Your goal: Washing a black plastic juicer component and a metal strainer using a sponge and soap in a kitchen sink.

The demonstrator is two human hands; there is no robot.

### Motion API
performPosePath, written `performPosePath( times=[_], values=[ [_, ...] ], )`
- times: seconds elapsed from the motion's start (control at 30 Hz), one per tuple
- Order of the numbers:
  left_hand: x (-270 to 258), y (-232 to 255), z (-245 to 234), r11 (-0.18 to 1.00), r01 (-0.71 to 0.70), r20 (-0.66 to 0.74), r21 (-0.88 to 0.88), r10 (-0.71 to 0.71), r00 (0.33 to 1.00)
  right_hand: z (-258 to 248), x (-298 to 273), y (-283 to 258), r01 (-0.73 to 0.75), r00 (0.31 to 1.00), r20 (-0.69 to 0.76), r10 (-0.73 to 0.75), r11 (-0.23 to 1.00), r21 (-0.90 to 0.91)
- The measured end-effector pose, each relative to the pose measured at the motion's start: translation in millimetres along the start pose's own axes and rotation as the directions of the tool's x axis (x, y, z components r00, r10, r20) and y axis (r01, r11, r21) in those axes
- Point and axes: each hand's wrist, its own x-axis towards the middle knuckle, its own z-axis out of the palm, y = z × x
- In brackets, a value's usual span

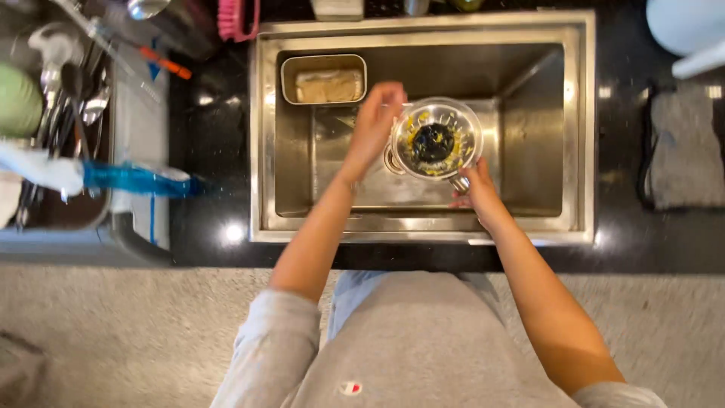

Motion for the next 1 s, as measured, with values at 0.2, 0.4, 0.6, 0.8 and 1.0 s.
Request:
performPosePath(
  times=[0.2, 0.4, 0.6, 0.8, 1.0],
  values=[
    [121, -7, 9, 0.987, 0.050, 0.102, 0.151, -0.066, 0.993, 45, 4, 14, 0.043, 0.988, -0.151, -0.035, 0.998, 0.046],
    [212, -71, 34, 0.975, 0.011, 0.282, 0.222, -0.075, 0.957, 73, 14, 26, 0.076, 0.984, -0.169, -0.059, 0.993, 0.093],
    [198, -13, 44, 0.930, -0.093, 0.301, 0.355, -0.019, 0.953, 67, 19, 35, 0.060, 0.978, -0.203, -0.045, 0.996, 0.068],
    [116, 34, 6, 0.797, -0.310, 0.471, 0.518, 0.037, 0.881, 62, 24, 38, 0.153, 0.969, -0.211, -0.126, 0.982, 0.114],
    [10, 9, 10, 0.658, -0.348, 0.454, 0.668, 0.010, 0.891, 62, 27, 44, 0.156, 0.970, -0.189, -0.150, 0.988, 0.014]
  ],
)
